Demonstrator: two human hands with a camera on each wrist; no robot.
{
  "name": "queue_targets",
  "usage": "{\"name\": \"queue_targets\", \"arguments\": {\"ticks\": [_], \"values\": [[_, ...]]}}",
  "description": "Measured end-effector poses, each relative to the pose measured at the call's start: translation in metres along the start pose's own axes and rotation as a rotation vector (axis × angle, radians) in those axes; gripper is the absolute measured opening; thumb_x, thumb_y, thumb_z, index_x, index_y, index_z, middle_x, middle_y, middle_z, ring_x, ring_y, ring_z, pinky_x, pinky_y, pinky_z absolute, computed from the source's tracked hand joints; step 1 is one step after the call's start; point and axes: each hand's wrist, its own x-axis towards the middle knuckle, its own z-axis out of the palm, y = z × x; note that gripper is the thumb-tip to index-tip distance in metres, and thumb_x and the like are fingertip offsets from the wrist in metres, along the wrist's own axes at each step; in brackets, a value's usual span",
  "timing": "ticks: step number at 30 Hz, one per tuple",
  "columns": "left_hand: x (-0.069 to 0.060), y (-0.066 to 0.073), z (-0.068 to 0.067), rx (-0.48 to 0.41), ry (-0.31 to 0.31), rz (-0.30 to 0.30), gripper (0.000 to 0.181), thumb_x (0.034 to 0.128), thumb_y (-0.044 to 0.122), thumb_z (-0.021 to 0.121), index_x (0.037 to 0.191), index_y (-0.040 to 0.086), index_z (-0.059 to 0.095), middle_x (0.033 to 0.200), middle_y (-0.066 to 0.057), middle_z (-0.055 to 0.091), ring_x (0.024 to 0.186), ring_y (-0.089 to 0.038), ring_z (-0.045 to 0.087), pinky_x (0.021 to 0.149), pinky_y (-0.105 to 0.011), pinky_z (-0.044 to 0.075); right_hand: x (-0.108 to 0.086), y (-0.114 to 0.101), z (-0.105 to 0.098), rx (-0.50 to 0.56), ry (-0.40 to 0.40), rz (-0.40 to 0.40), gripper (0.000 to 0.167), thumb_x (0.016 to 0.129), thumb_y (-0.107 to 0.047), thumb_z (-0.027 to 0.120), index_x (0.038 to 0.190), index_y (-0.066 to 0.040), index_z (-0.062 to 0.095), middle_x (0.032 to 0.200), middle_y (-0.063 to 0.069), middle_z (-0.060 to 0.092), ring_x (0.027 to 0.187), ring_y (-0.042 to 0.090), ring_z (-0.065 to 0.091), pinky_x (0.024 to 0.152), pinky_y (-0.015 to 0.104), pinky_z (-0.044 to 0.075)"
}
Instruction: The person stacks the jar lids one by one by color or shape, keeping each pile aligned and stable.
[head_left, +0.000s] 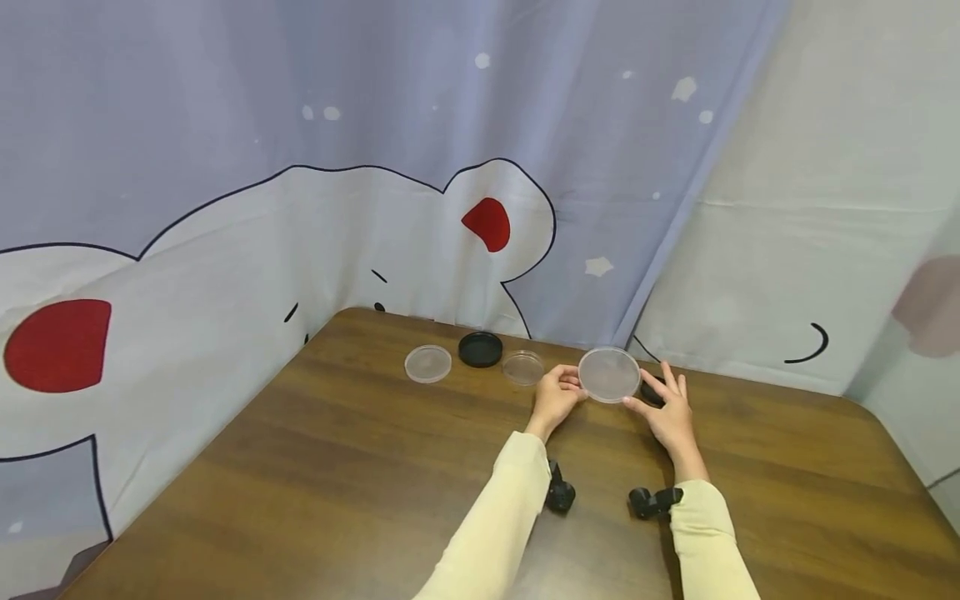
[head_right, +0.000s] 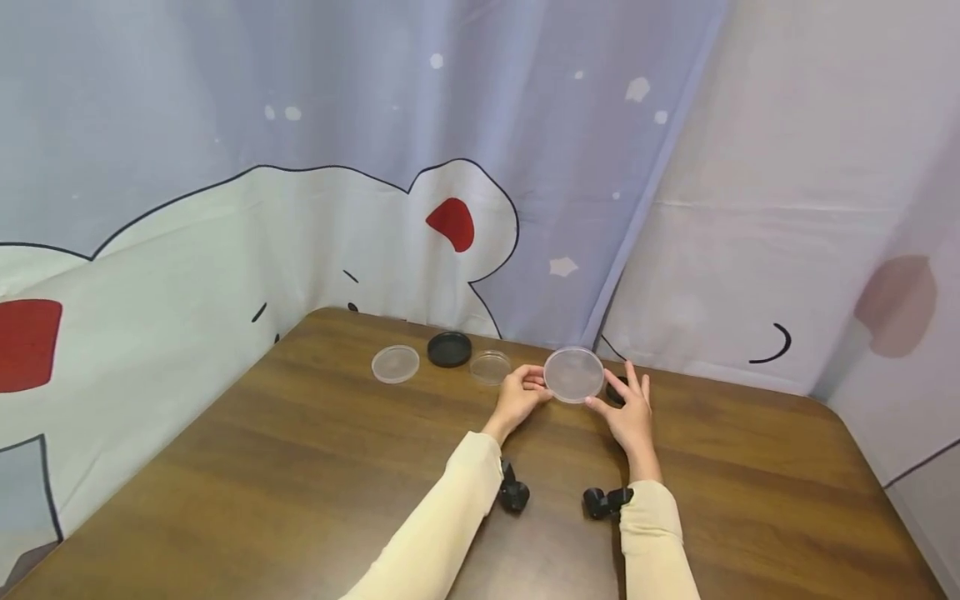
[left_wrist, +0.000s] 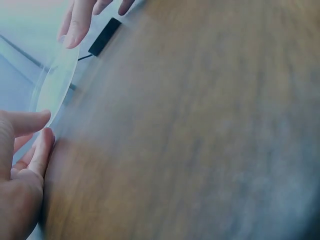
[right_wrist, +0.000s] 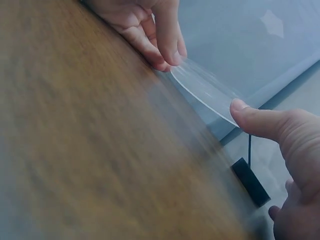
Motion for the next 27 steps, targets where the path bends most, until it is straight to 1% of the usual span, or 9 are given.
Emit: {"name": "queue_targets", "arguments": {"ticks": [4,10,12,13,15,17,22,25,27], "values": [[0.0,-0.002,-0.002,-0.044,-0.023,0.006,0.039,0.0744,-0.008,0.073,0.112,-0.002,0.066,0.098,-0.024,0.069,0.076,-0.012,0.065,0.068,-0.015,0.05,-0.002,-0.002,0.002,-0.009,0.049,-0.042,0.069,0.087,-0.026,0.074,0.145,-0.006,0.044,0.165,0.011,0.011,0.152,0.038,-0.006,0.115,0.071,0.006],[-0.001,-0.005,-0.004,-0.099,-0.048,-0.004,0.039,0.0771,-0.006,0.074,0.116,-0.002,0.066,0.103,-0.026,0.069,0.087,-0.031,0.071,0.072,-0.019,0.052,-0.003,-0.002,0.003,0.005,0.079,-0.064,0.069,0.085,-0.025,0.075,0.144,-0.005,0.046,0.162,0.014,0.023,0.152,0.038,0.004,0.116,0.068,0.009],[0.002,-0.001,-0.004,-0.131,-0.062,0.003,0.04,0.0776,-0.008,0.072,0.117,-0.006,0.064,0.105,-0.03,0.068,0.092,-0.037,0.07,0.073,-0.02,0.053,-0.001,-0.004,0.003,0.022,0.095,-0.078,0.068,0.085,-0.024,0.076,0.144,-0.005,0.047,0.161,0.014,0.025,0.152,0.038,0.006,0.117,0.067,0.01],[0.001,0.003,-0.006,-0.15,-0.073,0.008,0.04,0.0784,-0.008,0.071,0.118,-0.008,0.063,0.107,-0.032,0.067,0.093,-0.038,0.07,0.074,-0.02,0.053,-0.001,-0.006,0.003,0.034,0.098,-0.084,0.068,0.085,-0.024,0.076,0.144,-0.005,0.047,0.161,0.014,0.026,0.152,0.038,0.006,0.117,0.067,0.01],[0.003,0.006,-0.008,-0.183,-0.094,0.015,0.041,0.0801,-0.008,0.069,0.12,-0.01,0.061,0.11,-0.034,0.065,0.096,-0.039,0.069,0.075,-0.019,0.054,0.001,-0.009,0.003,0.048,0.11,-0.094,0.068,0.085,-0.023,0.076,0.143,-0.005,0.047,0.16,0.014,0.028,0.152,0.037,0.009,0.118,0.065,0.01],[0.004,0.007,-0.011,-0.2,-0.106,0.013,0.042,0.0811,-0.008,0.069,0.122,-0.011,0.06,0.112,-0.035,0.065,0.096,-0.035,0.07,0.077,-0.02,0.054,0.0,-0.012,0.003,0.061,0.112,-0.095,0.068,0.084,-0.021,0.076,0.143,-0.003,0.047,0.16,0.014,0.029,0.152,0.038,0.01,0.118,0.064,0.01],[0.0,-0.002,-0.012,-0.212,-0.099,-0.014,0.039,0.0811,-0.004,0.071,0.119,-0.007,0.064,0.11,-0.03,0.068,0.086,-0.014,0.069,0.078,-0.019,0.055,-0.01,-0.016,0.01,0.076,0.128,-0.08,0.07,0.082,-0.016,0.078,0.142,0.001,0.046,0.157,0.018,0.033,0.15,0.038,0.016,0.12,0.059,0.013],[-0.003,-0.005,-0.013,-0.237,-0.111,-0.025,0.039,0.0802,-0.004,0.072,0.118,-0.007,0.064,0.108,-0.028,0.068,0.084,-0.01,0.068,0.077,-0.018,0.055,-0.018,-0.018,0.015,0.11,0.143,-0.071,0.072,0.083,-0.014,0.077,0.144,0.002,0.043,0.155,0.021,0.035,0.147,0.039,0.023,0.12,0.054,0.018],[-0.006,-0.006,-0.015,-0.265,-0.117,-0.029,0.039,0.0798,-0.005,0.073,0.118,-0.007,0.064,0.107,-0.027,0.069,0.084,-0.009,0.067,0.076,-0.017,0.054,-0.022,-0.02,0.018,0.165,0.144,-0.058,0.072,0.084,-0.012,0.076,0.145,0.001,0.041,0.153,0.022,0.037,0.144,0.038,0.029,0.118,0.052,0.024]]}}
